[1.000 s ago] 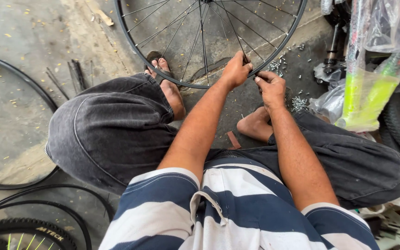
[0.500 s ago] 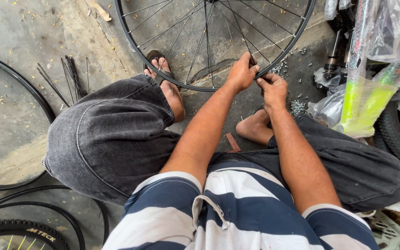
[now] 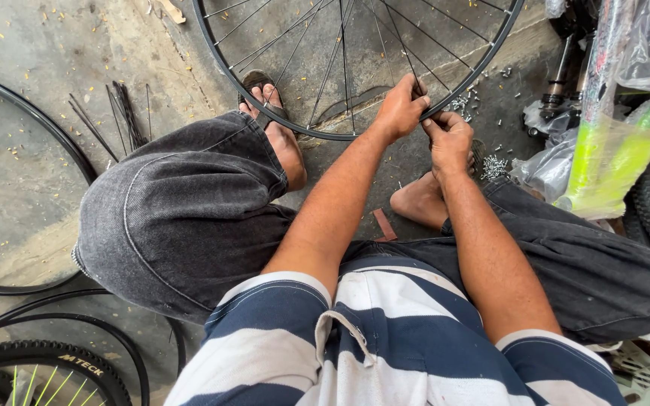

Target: The person sits on the floor lacing a bicycle wheel, threading spokes through the hub and inserting them into the rim, twisting spoke nipples by hand to secure them. They turn the wheel as they work, hold the rim upright to check spoke placement, and continue threading spokes around the wheel.

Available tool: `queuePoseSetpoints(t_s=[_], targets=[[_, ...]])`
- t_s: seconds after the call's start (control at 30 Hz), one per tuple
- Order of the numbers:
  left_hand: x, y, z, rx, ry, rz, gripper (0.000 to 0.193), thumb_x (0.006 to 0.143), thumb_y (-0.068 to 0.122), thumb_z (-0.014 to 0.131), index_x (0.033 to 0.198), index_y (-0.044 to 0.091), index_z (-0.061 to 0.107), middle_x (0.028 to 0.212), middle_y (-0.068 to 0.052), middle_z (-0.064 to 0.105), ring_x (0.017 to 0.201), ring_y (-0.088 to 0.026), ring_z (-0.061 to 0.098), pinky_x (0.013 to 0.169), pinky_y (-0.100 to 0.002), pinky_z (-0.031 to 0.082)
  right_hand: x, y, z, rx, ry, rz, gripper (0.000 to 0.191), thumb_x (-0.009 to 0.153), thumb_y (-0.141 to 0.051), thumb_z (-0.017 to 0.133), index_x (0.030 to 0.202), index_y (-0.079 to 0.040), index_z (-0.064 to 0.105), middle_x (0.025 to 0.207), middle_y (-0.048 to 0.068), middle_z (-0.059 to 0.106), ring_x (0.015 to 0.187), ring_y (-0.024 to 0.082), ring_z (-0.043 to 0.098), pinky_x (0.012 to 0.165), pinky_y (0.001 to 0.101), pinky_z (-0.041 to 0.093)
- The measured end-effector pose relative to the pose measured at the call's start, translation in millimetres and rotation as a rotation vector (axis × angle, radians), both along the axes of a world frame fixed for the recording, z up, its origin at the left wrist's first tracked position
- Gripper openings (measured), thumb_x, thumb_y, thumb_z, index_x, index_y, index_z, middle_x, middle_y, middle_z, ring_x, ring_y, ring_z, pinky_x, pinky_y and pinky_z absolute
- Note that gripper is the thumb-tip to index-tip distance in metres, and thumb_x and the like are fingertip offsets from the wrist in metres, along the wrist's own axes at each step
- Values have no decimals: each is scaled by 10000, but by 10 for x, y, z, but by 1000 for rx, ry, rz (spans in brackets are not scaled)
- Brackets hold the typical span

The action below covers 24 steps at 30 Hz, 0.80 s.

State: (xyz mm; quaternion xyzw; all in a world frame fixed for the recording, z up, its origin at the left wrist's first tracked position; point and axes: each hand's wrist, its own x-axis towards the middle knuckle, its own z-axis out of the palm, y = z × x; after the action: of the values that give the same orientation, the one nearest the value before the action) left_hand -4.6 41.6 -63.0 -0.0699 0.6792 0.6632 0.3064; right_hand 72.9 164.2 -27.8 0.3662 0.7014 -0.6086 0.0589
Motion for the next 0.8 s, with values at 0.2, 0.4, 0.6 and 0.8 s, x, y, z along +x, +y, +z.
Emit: queuePoseSetpoints(t_s=[0.2,0.4,0.6,0.8], targets=[[-5,31,7,17,38,19,188,898,113,682,1032,52,566,938,-81,665,877,-210,647,818,-375,533,-55,31,-25,5,110,25,140,913,19,735,1050,32,712,930,28,734,810,74,657,709,212,535],[-11,33,-21,72,5,11,191,897,105,694,1028,45,568,925,-76,659,861,-194,639,793,-365,539,-33,21,14,148,135,90,132,942,2,756,1061,41,714,945,43,732,829,67,667,754,209,570],[-68,70,-45,172,-37,19,247,839,76,697,1056,56,579,970,-76,704,916,-176,698,790,-350,573,-35,59,14,109,258,63,142,931,-37,787,1035,29,716,922,4,725,820,39,663,736,203,558],[-64,34,0,-106,213,-79,336,864,164,780,1106,45,580,995,-148,727,959,-291,702,825,-392,552,-33,72,4,408,50,188,166,876,-37,827,1014,-4,742,773,1,606,660,51,485,574,236,410]])
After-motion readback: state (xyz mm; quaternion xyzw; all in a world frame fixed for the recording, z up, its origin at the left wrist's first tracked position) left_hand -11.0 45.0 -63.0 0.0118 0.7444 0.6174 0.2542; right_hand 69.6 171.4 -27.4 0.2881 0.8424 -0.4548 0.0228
